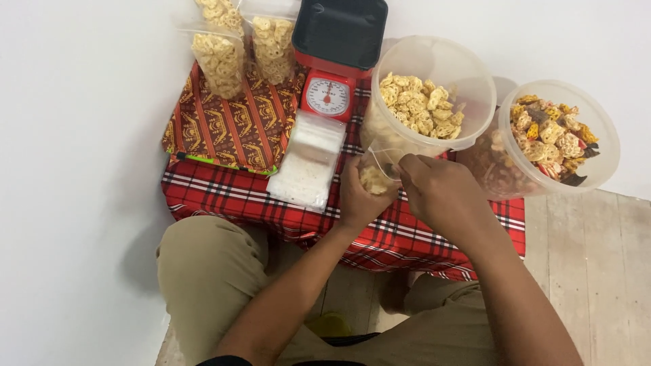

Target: The person is manually packaging snacks by scooping them from a large container into small plastic bags using a spoon and their hands.

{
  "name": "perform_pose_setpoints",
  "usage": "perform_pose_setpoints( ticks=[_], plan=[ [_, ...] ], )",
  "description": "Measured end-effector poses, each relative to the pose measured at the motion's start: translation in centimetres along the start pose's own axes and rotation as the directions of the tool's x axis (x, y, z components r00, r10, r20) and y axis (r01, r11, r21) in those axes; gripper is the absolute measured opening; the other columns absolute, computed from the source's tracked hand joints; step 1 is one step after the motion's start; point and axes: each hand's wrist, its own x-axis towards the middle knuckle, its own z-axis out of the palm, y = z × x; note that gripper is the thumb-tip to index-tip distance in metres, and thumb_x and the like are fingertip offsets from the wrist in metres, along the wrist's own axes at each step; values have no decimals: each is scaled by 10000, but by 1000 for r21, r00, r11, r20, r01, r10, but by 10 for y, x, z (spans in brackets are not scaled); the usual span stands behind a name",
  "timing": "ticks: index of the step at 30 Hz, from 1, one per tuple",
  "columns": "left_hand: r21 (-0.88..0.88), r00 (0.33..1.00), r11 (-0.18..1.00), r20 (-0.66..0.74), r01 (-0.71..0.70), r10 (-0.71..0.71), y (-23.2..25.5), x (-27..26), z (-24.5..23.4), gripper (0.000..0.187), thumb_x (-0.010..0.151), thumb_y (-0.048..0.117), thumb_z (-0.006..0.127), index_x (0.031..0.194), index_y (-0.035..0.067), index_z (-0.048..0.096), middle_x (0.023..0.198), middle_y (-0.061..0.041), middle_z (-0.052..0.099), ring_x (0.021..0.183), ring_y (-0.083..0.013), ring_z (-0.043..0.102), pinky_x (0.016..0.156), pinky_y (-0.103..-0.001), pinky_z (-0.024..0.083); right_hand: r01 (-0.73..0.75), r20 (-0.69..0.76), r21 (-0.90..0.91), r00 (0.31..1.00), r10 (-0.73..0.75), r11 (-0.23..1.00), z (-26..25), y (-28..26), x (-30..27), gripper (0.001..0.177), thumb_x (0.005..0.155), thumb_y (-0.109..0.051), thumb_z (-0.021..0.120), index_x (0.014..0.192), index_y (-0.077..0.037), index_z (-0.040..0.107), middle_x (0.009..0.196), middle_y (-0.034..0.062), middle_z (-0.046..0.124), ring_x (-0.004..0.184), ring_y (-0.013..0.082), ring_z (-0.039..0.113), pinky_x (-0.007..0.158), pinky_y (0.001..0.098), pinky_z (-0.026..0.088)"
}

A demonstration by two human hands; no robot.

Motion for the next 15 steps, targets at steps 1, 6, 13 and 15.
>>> perform_pose_setpoints(
  ticks=[1, 6, 13, 15],
  plan=[
    [-1, 1000, 1000, 1, 1, -1, 2, 1, 1, 798, 536, 212, 956, 1180, 3, 534, 935, -181, 577, 852, -419, 652, 724, -470, 546, -1, 1, -1, 1000, 1, 1000, -1, -1, -1, 42, 942, -60, 639, 914, -82, 661, 617, 100, 622, 584, 337, 686, 509, 385, 540],
    [81, 999, 996, -27, -22, 24, 3, 0, 3, 793, 554, 278, 957, 1185, 21, 551, 943, -164, 585, 851, -410, 656, 724, -459, 558, -1, 4, -26, 1000, 1, 1000, 6, -1, -2, 91, 928, -34, 615, 978, -94, 661, 656, 89, 641, 605, 346, 696, 511, 396, 545],
    [5, 1000, 1000, 1, -13, 13, 10, 7, -6, 743, 542, 203, 931, 1139, -16, 545, 895, -214, 590, 809, -471, 653, 700, -510, 550, -16, -9, 90, 1000, 17, 996, -20, 1, -2, 53, 925, -73, 629, 956, -81, 671, 636, 150, 614, 669, 422, 689, 552, 486, 528],
    [25, 1000, 999, 5, -24, 23, 16, 6, -8, 751, 553, 215, 921, 1160, -12, 542, 908, -208, 582, 829, -474, 651, 710, -507, 556, -39, -84, 23, 996, 40, 999, -36, -4, -7, 81, 1027, -85, 614, 990, -97, 685, 640, 113, 588, 674, 395, 681, 575, 422, 541]
  ],
)
